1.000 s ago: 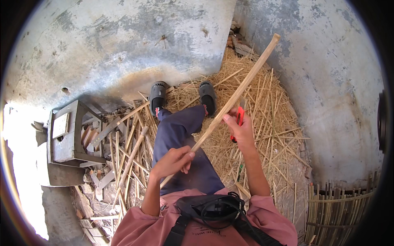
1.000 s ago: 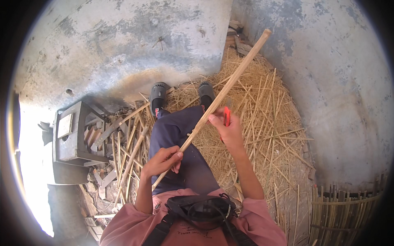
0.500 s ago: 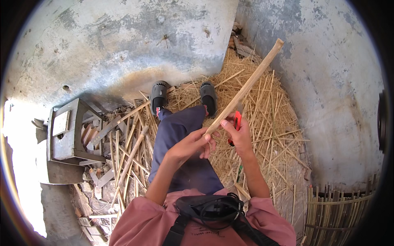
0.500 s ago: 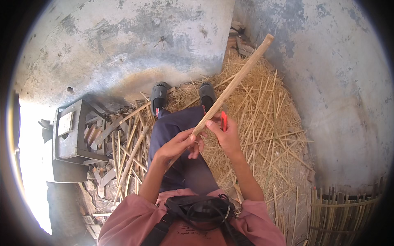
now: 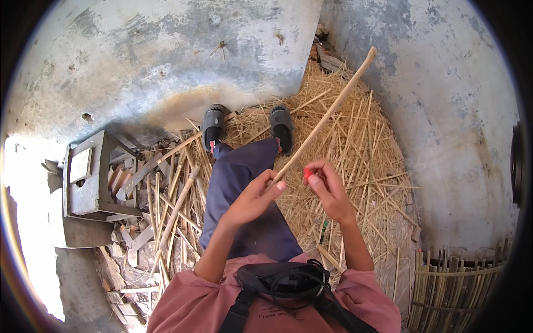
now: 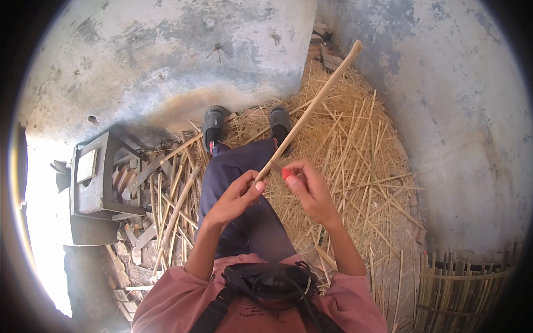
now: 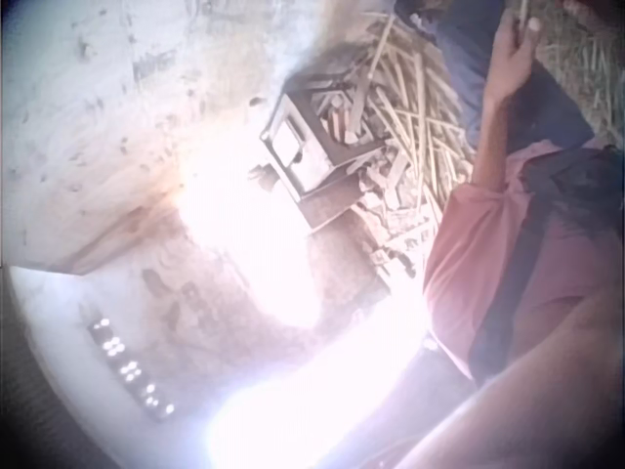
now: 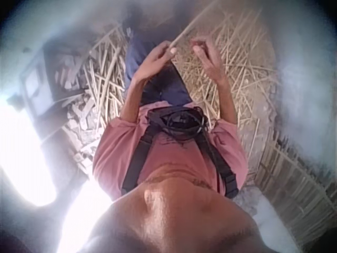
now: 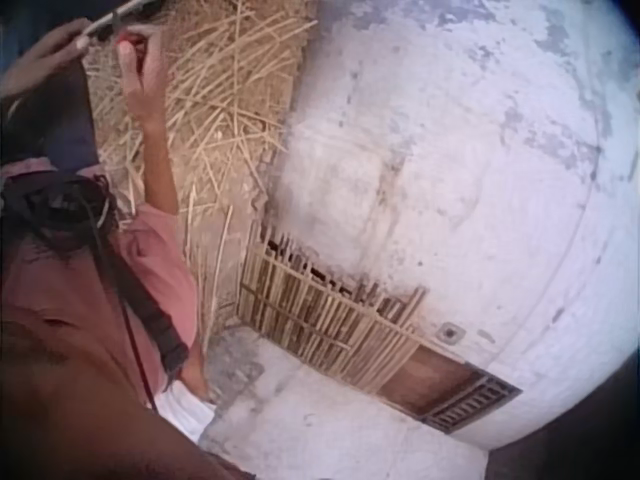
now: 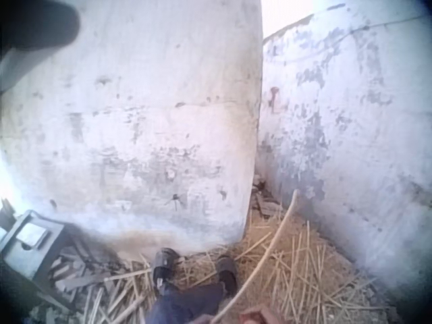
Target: The person is shaving a thin strip of bamboo with a red-handled knife, holding the strip against their leg to stabilize it while peeling away thin layers.
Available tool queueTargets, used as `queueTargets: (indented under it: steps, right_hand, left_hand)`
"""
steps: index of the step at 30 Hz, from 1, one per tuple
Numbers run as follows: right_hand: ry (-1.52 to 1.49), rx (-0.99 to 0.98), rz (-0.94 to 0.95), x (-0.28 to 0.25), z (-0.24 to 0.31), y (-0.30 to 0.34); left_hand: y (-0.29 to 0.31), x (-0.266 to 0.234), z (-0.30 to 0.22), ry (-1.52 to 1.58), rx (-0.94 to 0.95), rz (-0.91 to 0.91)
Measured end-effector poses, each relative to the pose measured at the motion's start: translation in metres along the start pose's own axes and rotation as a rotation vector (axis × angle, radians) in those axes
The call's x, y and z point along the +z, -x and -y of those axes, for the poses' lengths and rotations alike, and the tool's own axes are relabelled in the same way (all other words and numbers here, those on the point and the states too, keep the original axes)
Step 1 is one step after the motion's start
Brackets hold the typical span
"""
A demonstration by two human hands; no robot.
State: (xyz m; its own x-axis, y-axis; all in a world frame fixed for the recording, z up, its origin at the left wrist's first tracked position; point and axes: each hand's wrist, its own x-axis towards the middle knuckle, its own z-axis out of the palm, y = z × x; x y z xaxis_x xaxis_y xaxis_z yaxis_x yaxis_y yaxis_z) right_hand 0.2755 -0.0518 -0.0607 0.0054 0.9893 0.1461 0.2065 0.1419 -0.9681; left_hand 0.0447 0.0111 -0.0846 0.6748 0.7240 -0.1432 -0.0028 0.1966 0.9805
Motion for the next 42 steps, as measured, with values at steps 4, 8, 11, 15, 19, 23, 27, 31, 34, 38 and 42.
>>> queueTargets:
  steps: [4, 8, 11, 15, 19, 23, 27, 31, 34, 38, 42]
  right_hand:
    - [0.238, -0.082, -0.036, 0.009, 0.016, 0.004]
    - [0.316, -0.248, -0.087, 0.018, 0.014, 0.008]
    - [0.342, -0.3, -0.072, 0.019, 0.015, 0.009]
    - [0.329, -0.364, -0.047, 0.02, 0.019, 0.01]
    - [0.345, -0.433, -0.02, 0.02, 0.014, 0.013]
    - [0.37, -0.562, -0.041, 0.023, 0.011, 0.01]
    - [0.447, -0.643, -0.055, 0.025, 0.014, 0.01]
    - [0.52, -0.612, -0.07, 0.026, 0.021, 0.016]
    - [0.507, -0.625, -0.102, 0.029, 0.02, 0.016]
    - [0.532, -0.617, -0.133, 0.032, 0.026, 0.017]
    - [0.561, -0.558, -0.156, 0.034, 0.033, 0.016]
  left_hand:
    - [0.007, 0.011, -0.016, 0.03, 0.096, -0.051]
    - [0.013, 0.011, -0.021, -0.046, 0.085, -0.079]
    - [0.014, 0.011, -0.023, -0.135, 0.1, -0.083]
    - [0.021, 0.014, -0.037, -0.179, 0.089, -0.08]
    - [0.025, 0.017, -0.044, -0.144, 0.118, -0.094]
    - [0.026, 0.013, -0.041, -0.163, 0.113, -0.074]
    - [0.029, 0.013, -0.047, -0.254, 0.154, -0.104]
    - [0.029, 0.014, -0.045, -0.329, 0.235, -0.129]
    - [0.03, 0.011, -0.044, -0.408, 0.262, -0.074]
    - [0.031, 0.015, -0.037, -0.384, 0.272, -0.109]
    - [0.031, 0.021, -0.038, -0.283, 0.215, -0.163]
